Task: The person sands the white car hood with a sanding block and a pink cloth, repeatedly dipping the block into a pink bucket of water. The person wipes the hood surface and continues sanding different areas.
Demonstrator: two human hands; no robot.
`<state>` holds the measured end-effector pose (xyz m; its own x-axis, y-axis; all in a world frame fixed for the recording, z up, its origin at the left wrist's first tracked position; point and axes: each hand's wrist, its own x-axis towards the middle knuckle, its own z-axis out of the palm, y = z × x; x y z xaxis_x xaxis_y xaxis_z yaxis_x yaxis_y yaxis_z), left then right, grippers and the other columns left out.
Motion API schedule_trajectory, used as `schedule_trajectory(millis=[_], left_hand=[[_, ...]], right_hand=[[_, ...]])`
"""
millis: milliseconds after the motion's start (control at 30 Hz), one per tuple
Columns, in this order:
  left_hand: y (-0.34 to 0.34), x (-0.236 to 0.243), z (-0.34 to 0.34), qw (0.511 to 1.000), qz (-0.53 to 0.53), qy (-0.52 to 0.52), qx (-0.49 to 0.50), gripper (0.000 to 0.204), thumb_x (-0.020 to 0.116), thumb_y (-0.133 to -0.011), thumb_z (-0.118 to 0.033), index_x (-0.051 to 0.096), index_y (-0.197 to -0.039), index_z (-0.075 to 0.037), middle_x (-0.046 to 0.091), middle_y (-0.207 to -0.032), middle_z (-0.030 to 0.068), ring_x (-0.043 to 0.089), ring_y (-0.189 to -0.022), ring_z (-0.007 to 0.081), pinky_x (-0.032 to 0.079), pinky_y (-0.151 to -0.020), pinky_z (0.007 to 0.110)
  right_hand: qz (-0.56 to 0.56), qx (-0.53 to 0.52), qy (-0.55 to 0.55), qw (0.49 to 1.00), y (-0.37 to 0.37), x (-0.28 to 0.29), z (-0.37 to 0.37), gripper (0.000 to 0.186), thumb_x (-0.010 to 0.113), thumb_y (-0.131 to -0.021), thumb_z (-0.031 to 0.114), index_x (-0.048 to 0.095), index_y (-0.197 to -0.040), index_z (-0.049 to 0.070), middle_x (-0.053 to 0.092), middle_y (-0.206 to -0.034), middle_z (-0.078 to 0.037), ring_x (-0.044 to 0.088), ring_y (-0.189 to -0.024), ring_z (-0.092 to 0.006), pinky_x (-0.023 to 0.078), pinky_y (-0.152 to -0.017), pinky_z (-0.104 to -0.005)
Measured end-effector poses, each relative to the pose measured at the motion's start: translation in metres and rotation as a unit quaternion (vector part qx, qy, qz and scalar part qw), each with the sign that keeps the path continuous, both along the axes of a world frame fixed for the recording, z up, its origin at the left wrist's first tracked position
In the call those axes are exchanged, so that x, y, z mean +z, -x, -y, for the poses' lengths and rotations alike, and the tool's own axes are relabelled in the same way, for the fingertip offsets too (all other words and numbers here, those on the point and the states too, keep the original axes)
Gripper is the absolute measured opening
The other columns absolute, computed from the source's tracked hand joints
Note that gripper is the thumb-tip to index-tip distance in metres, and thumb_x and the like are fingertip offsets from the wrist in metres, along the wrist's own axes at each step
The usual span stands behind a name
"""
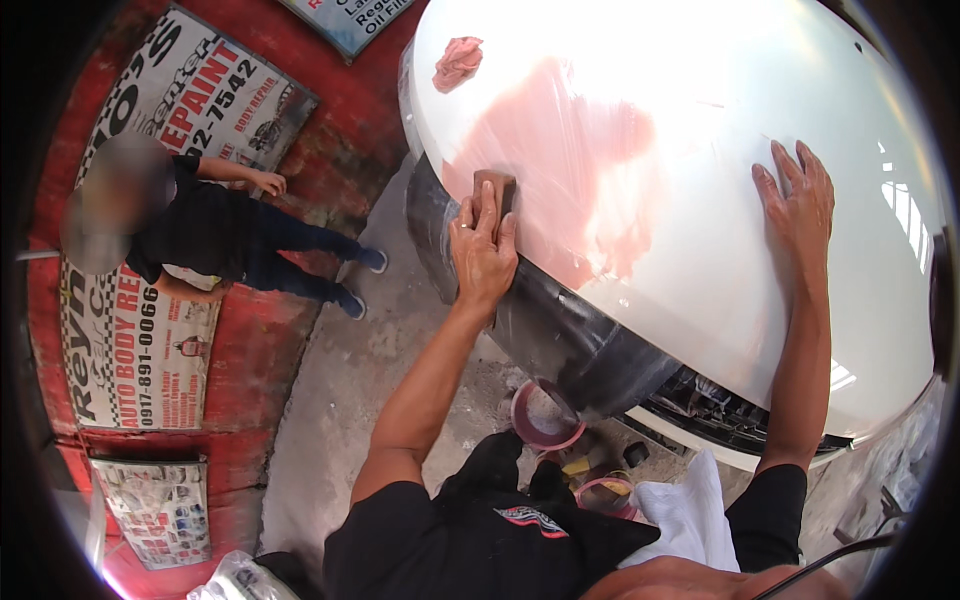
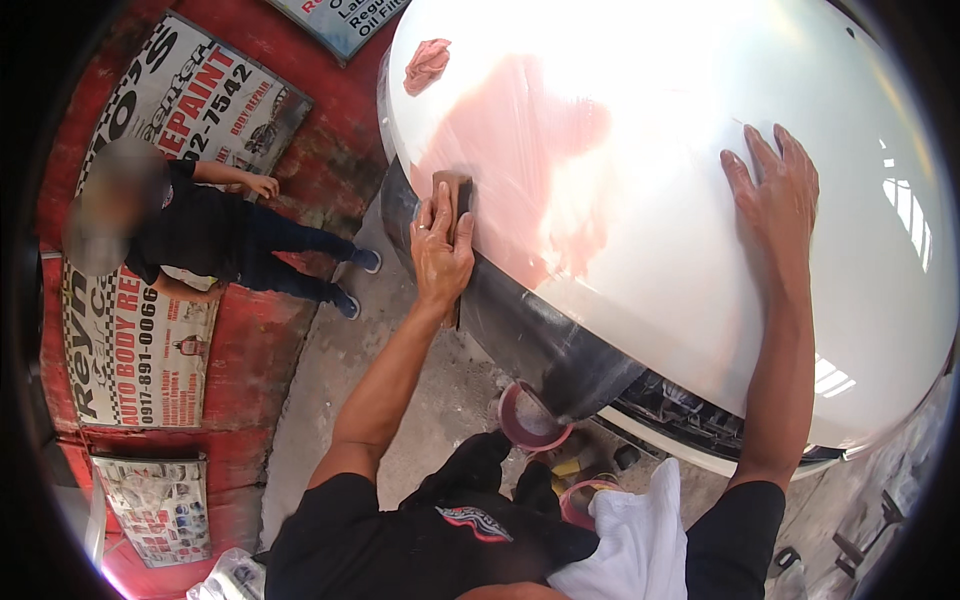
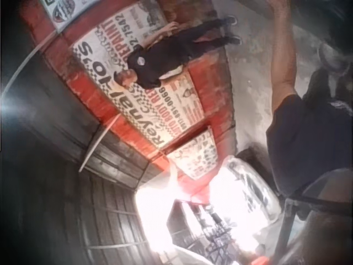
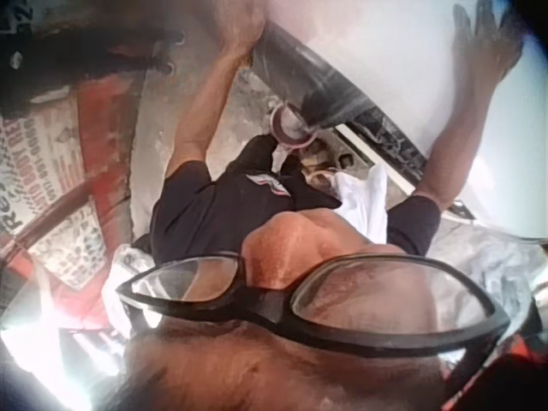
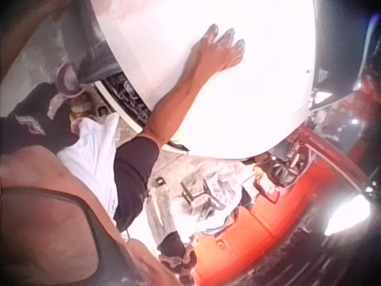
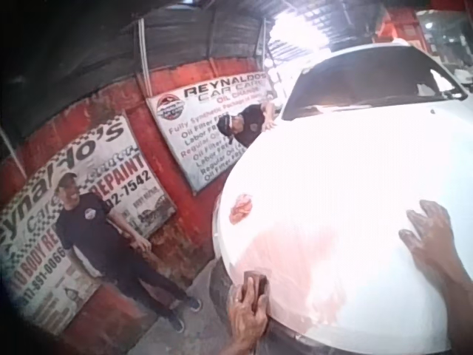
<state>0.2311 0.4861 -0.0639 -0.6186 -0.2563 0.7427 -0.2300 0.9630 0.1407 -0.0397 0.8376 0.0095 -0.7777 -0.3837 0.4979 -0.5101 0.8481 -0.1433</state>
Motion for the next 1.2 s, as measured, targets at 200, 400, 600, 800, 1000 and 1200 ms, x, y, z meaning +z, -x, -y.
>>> schedule_trajectory(millis=[200, 400, 600, 800, 1000, 1200], left_hand=[[0.020, 0.046, 0.098, 0.973, 0.081, -0.129, 0.176, 0.051, 0.063, -0.096, -0.027, 0.064, -0.137, 0.004, 0.069, -0.113, 0.0329, 0.068, -0.106, 0.0456, 0.052, -0.093, 0.056], [-0.008, 0.007, -0.087, 0.992, 0.080, -0.092, -0.041, 0.062, 0.075, -0.087, -0.010, 0.061, -0.146, -0.003, 0.066, -0.131, 0.0307, 0.062, -0.118, 0.0521, 0.047, -0.105, 0.053], [0.038, 0.039, 0.050, 0.988, 0.082, -0.063, 0.118, 0.053, 0.056, -0.101, -0.029, 0.056, -0.149, -0.007, 0.068, -0.123, 0.0332, 0.067, -0.108, 0.0483, 0.051, -0.096, 0.057], [0.024, 0.018, -0.074, 0.993, 0.059, -0.036, -0.095, 0.053, 0.053, -0.102, -0.028, 0.057, -0.150, -0.004, 0.061, -0.139, 0.0343, 0.062, -0.126, 0.0475, 0.047, -0.105, 0.059], [0.042, 0.030, -0.008, 0.991, 0.109, 0.002, 0.078, 0.052, 0.063, -0.098, -0.030, 0.062, -0.143, -0.004, 0.064, -0.132, 0.0322, 0.065, -0.114, 0.0485, 0.048, -0.103, 0.059], [0.049, 0.044, 0.010, 0.995, 0.091, 0.036, 0.025, 0.061, 0.061, -0.100, -0.028, 0.049, -0.158, -0.011, 0.063, -0.141, 0.0282, 0.065, -0.117, 0.0488, 0.046, -0.106, 0.058]], right_hand=[[-0.014, 0.025, 0.020, 0.999, -0.011, 0.004, 0.022, 0.056, 0.068, -0.098, 0.049, 0.069, -0.142, 0.014, 0.053, -0.156, -0.019, 0.044, -0.147, -0.0373, 0.030, -0.124, -0.0488], [-0.012, 0.008, 0.035, 0.999, 0.004, 0.003, 0.004, 0.057, 0.068, -0.097, 0.051, 0.069, -0.142, 0.016, 0.052, -0.158, -0.018, 0.043, -0.148, -0.0367, 0.029, -0.125, -0.0490], [0.004, 0.038, 0.049, 0.998, -0.007, -0.007, 0.015, 0.059, 0.069, -0.095, 0.053, 0.069, -0.142, 0.018, 0.052, -0.158, -0.018, 0.042, -0.149, -0.0371, 0.029, -0.125, -0.0496], [-0.006, 0.001, 0.012, 1.000, 0.004, 0.005, -0.003, 0.060, 0.069, -0.095, 0.054, 0.069, -0.142, 0.017, 0.053, -0.158, -0.018, 0.042, -0.149, -0.0372, 0.030, -0.124, -0.0503], [0.001, 0.034, 0.039, 0.999, -0.006, -0.003, 0.015, 0.059, 0.070, -0.095, 0.054, 0.069, -0.142, 0.018, 0.053, -0.157, -0.018, 0.042, -0.149, -0.0373, 0.030, -0.124, -0.0509], [0.019, 0.013, 0.056, 0.998, -0.013, 0.008, 0.017, 0.056, 0.070, -0.096, 0.049, 0.069, -0.142, 0.018, 0.052, -0.158, -0.017, 0.041, -0.150, -0.0361, 0.028, -0.125, -0.0500]])
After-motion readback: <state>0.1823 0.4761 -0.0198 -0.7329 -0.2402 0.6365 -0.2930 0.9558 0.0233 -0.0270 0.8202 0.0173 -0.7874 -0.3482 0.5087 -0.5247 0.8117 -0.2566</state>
